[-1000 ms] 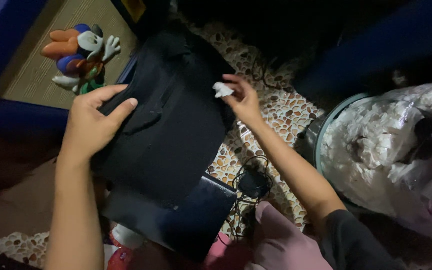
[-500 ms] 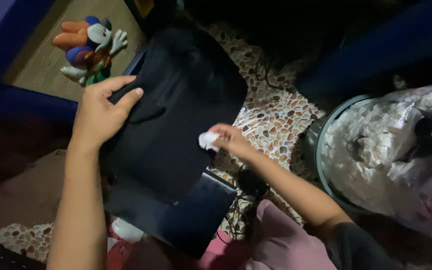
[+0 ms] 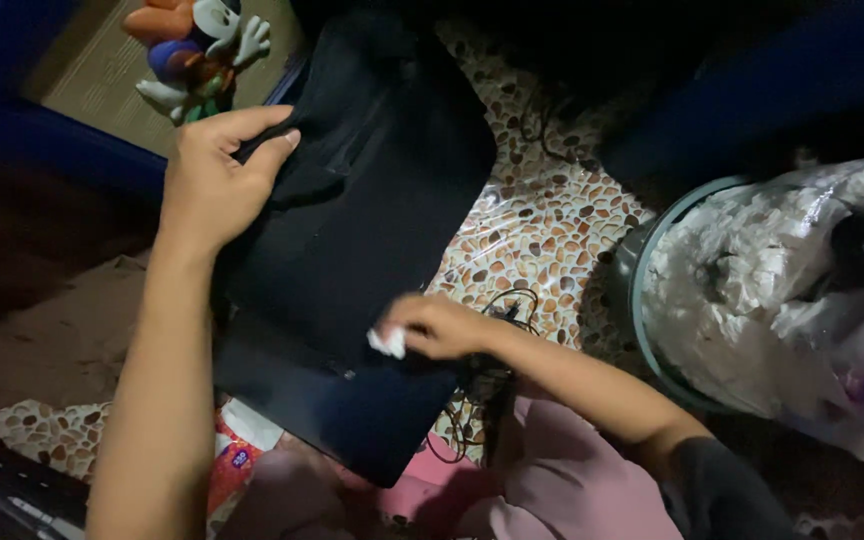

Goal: The person wipes the exterior surface and zipper areas of a black bag with a white cloth, then opens the bag and handles a laptop and a power cable.

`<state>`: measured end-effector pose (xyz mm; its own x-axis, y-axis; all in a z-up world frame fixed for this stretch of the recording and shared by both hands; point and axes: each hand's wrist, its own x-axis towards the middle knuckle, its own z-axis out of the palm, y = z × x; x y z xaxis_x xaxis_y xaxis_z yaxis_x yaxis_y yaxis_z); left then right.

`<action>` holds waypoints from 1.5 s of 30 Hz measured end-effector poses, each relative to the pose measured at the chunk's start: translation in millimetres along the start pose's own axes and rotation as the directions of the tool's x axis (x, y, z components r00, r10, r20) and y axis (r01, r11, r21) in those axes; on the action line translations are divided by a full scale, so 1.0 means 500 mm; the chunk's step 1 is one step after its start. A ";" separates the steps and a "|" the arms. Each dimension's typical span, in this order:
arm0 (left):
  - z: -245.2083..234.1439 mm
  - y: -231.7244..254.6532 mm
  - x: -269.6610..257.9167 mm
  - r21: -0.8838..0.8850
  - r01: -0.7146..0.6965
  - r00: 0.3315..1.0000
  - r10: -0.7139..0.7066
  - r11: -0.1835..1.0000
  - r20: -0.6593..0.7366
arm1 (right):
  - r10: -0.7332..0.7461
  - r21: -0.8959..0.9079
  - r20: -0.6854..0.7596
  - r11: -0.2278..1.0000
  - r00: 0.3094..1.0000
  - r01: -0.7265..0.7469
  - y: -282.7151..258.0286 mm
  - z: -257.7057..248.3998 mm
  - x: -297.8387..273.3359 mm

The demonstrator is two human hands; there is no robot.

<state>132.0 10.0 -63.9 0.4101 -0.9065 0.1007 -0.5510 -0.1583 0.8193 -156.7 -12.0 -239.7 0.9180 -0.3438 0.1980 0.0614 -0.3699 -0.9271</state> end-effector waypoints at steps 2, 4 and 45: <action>-0.003 0.006 -0.007 -0.010 -0.040 0.999 0.040 0.999 0.026 | 0.082 0.031 0.052 0.996 0.995 -0.084 0.009 -0.026 -0.027; -0.002 0.019 -0.016 -0.022 -0.085 0.995 0.086 0.996 0.051 | 0.160 0.053 0.102 0.985 0.982 -0.166 0.022 -0.078 -0.028; -0.030 0.101 -0.083 0.014 -0.357 0.910 0.344 0.934 0.231 | 0.197 0.265 0.146 0.936 0.970 -0.230 -0.248 -0.217 0.122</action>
<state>98.0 45.4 -18.4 0.0161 -0.9698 0.2433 -0.6709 0.1699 0.7218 -150.9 -80.9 -78.0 0.9592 -0.2801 -0.0369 -0.0496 -0.0384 -0.9980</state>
